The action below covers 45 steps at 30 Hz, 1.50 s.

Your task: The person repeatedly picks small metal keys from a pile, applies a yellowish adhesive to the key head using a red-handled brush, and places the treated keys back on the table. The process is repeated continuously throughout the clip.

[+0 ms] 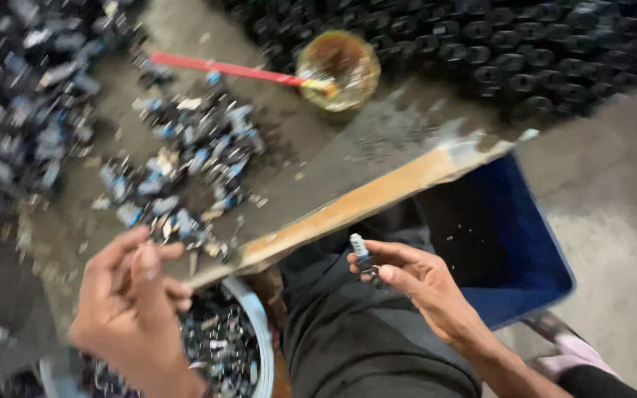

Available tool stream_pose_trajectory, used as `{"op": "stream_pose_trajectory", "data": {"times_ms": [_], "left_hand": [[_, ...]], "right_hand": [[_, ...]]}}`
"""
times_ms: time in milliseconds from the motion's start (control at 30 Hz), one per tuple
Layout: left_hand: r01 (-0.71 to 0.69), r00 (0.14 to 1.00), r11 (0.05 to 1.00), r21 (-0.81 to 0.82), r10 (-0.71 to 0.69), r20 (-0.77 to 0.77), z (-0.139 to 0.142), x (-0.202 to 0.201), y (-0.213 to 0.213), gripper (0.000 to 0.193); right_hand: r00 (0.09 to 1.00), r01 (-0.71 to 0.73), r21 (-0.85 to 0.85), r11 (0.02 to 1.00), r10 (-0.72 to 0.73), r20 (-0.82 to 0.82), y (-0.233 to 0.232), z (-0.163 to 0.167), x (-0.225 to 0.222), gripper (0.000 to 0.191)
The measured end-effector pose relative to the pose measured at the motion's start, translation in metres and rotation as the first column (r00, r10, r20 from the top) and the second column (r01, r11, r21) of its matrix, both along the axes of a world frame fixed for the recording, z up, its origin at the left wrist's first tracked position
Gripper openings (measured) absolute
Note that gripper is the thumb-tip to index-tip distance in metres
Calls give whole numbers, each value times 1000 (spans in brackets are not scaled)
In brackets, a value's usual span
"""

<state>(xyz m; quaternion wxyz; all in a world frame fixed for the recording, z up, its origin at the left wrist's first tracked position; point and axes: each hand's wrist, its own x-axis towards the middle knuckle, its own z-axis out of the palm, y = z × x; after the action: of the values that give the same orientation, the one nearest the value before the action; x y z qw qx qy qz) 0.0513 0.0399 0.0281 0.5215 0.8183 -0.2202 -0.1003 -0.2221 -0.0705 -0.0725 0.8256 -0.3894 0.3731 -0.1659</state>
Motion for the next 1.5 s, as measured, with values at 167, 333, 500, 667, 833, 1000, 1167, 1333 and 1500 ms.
{"op": "stream_pose_trajectory", "data": {"times_ms": [167,333,500,667,833,1000,1167,1333,1500], "left_hand": [[-26,998,999,26,25,54,24,-4,54,23],[88,941,983,164,-136,309,8,-4,36,16],[143,781,863,485,-399,480,-44,12,-18,26],[111,686,829,547,-463,561,-52,22,-38,19],[194,665,892,408,-426,614,-26,14,-19,17],[322,815,924,204,-381,437,-10,-11,-25,19],[633,745,769,90,-637,199,-16,-52,-40,27],[706,653,690,157,-721,232,-36,-56,-79,31],[659,387,583,475,-804,451,-61,-58,-139,52]], "right_hand": [[884,-460,-253,851,467,-34,36,-20,63,53],[583,-603,-555,573,791,185,113,-35,139,73],[606,-609,-569,552,787,114,81,-21,100,63],[823,-499,-494,712,568,-14,35,13,61,40],[975,-176,-607,775,223,2,30,27,51,23],[994,112,-801,588,-60,95,21,28,57,29],[995,-93,-764,639,89,-47,5,17,53,21],[996,-54,-114,992,46,-76,17,-4,36,25],[997,-28,-157,987,16,-80,27,-18,14,27]]}}
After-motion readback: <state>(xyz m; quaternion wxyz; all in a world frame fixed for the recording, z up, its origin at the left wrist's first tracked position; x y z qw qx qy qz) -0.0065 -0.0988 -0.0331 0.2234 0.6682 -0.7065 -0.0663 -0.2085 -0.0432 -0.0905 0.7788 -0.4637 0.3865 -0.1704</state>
